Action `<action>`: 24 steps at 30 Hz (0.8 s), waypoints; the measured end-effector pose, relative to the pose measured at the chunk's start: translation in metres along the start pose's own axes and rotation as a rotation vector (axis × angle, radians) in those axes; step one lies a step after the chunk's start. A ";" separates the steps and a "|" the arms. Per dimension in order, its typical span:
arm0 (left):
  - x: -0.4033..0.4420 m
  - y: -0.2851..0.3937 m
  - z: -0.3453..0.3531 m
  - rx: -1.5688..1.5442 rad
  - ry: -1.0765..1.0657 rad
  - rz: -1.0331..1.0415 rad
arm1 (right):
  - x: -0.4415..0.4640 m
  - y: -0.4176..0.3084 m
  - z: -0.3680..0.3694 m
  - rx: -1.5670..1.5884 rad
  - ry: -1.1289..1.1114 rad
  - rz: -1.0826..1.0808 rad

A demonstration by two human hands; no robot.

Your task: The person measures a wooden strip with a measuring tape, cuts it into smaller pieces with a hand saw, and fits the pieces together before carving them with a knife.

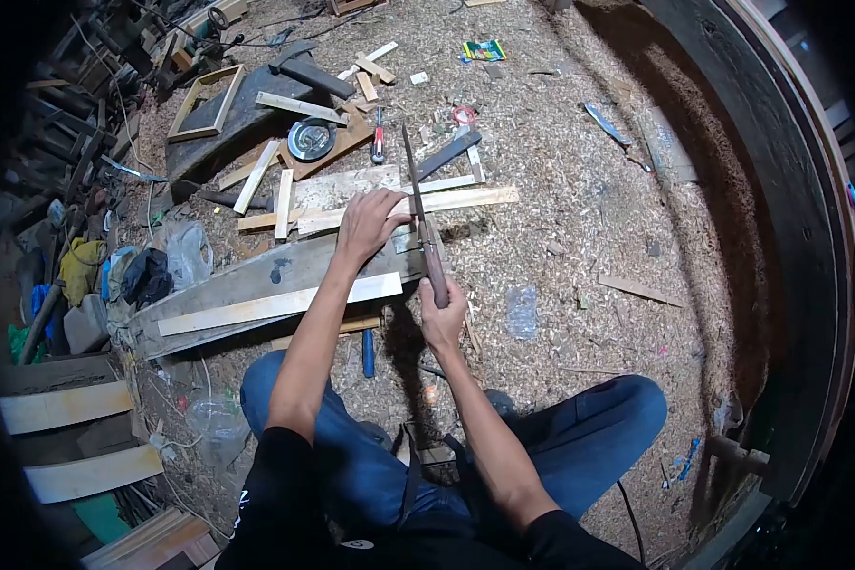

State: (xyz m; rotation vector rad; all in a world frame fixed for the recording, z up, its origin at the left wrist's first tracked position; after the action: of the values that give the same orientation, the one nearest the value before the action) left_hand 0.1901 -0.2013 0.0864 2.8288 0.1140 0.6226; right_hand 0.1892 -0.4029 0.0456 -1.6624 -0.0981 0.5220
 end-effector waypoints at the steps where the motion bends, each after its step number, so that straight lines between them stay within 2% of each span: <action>1: 0.000 -0.002 0.003 -0.041 -0.002 -0.013 | -0.001 0.003 0.000 0.012 -0.016 0.049; 4: 0.001 0.000 0.004 -0.075 0.019 0.013 | -0.004 -0.002 0.003 -0.058 -0.004 0.060; 6: 0.001 0.000 0.007 0.038 -0.010 -0.001 | -0.002 -0.007 0.003 -0.091 -0.022 0.060; 8: 0.003 0.003 0.008 0.078 -0.008 -0.007 | 0.001 -0.011 0.004 -0.003 -0.070 0.057; 10: 0.003 0.000 0.015 0.078 -0.120 -0.133 | 0.002 -0.017 0.006 -0.007 -0.092 0.091; 12: 0.001 -0.003 0.015 0.090 -0.099 -0.106 | 0.001 -0.023 0.006 -0.078 -0.069 0.100; 14: -0.001 -0.002 0.013 0.073 -0.050 0.012 | -0.001 -0.030 0.006 -0.093 -0.066 0.093; 18: -0.003 -0.005 0.020 0.087 -0.087 -0.056 | -0.001 -0.022 0.008 -0.070 -0.046 0.118; 22: 0.000 -0.015 0.023 0.026 -0.145 -0.147 | -0.057 -0.018 -0.021 -0.205 -0.048 0.130; 23: -0.001 -0.014 0.022 0.021 -0.135 -0.108 | -0.068 -0.027 -0.028 -0.169 -0.015 0.042; 24: -0.007 -0.009 0.022 0.013 -0.148 -0.108 | -0.075 -0.036 -0.036 -0.171 -0.011 0.055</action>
State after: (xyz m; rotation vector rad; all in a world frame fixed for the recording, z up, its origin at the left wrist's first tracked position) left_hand 0.1927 -0.1980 0.0616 2.8461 0.2432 0.3900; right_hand 0.1451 -0.4561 0.1035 -1.8338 -0.1074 0.5776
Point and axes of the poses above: each hand's wrist, its own x-axis towards the middle knuckle, its own z-axis out of the palm, y = z × x, the point moved 6 cm from there along x, towards the middle knuckle, and after that the axes turned 9 degrees about z, right-handed, at the moved point
